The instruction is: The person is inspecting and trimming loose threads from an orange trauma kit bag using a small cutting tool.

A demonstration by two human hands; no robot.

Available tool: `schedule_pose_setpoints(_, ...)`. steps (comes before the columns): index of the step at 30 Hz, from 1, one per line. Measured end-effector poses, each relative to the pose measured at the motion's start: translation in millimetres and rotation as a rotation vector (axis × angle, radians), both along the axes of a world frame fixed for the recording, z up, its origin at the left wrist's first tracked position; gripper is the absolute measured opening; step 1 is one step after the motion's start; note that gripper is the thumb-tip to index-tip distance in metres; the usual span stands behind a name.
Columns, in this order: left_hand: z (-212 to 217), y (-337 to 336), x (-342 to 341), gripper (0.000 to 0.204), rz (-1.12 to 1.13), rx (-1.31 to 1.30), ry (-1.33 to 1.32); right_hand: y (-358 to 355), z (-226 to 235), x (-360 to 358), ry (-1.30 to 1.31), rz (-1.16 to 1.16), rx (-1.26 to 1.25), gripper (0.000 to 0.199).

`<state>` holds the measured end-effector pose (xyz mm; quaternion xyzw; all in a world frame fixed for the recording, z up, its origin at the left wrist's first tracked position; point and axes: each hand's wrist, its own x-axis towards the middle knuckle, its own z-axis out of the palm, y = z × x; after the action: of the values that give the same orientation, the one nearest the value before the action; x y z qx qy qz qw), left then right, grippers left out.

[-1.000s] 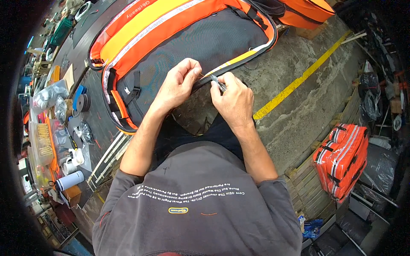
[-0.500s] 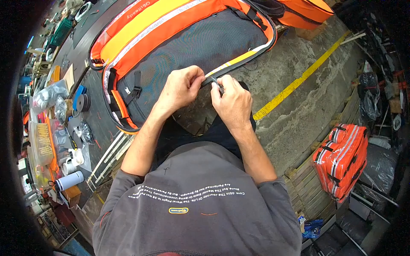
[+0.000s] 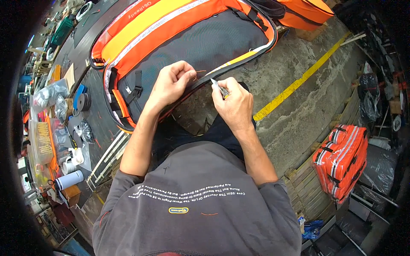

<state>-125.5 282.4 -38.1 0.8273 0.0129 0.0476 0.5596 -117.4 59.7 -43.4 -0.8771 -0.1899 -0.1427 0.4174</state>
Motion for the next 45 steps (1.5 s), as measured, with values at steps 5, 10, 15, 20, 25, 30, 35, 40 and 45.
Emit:
schedule_pose_setpoints(5, -8.4, -4.3, -5.7, 0.016, -0.015, -0.311, 0.108, 5.0, 10.7, -7.5, 0.157, 0.084, 0.12, 0.018)
schedule_pose_setpoints(10, -5.1, -9.0, -7.5, 0.015, -0.005, -0.412, 0.09, 15.2, 7.8, -5.3, 0.141, 0.098, 0.083, 0.019)
schedule_pose_setpoints(15, -9.5, -7.4, -9.2, 0.013, -0.011, -0.356, 0.082, 21.3, 0.8, -3.0, 0.032, 0.124, 0.0, 0.016)
schedule_pose_setpoints(20, 8.9, -11.0, -17.2, 0.014, 0.007, -0.507, 0.033, 18.1, -6.0, -5.9, 0.002, 0.129, 0.074, 0.015)
schedule_pose_setpoints(25, 34.2, -21.2, -45.9, 0.031, -0.594, -0.064, 0.104, -15.8, -34.4, 8.5, 0.158, -0.086, 0.275, 0.035)
schedule_pose_setpoints(30, 19.2, -72.1, -54.1, 0.029, -0.367, 0.108, -0.135, -60.7, -70.6, 66.1, 0.283, -0.198, 0.529, 0.021)
schedule_pose_setpoints(35, -10.3, -93.1, 13.8, 0.021, -0.02, 0.384, -0.544, -69.7, -77.8, 99.6, 0.413, -0.202, 0.557, 0.028)
schedule_pose_setpoints(40, -19.6, -95.4, 52.3, 0.024, 0.031, 0.614, -0.46, -55.3, -87.0, 104.3, 0.443, -0.193, 0.624, 0.023)
schedule_pose_setpoints(45, -24.3, -91.0, 65.4, 0.022, 0.063, 0.603, -0.346, -49.8, -94.6, 102.4, 0.384, -0.232, 0.527, 0.025)
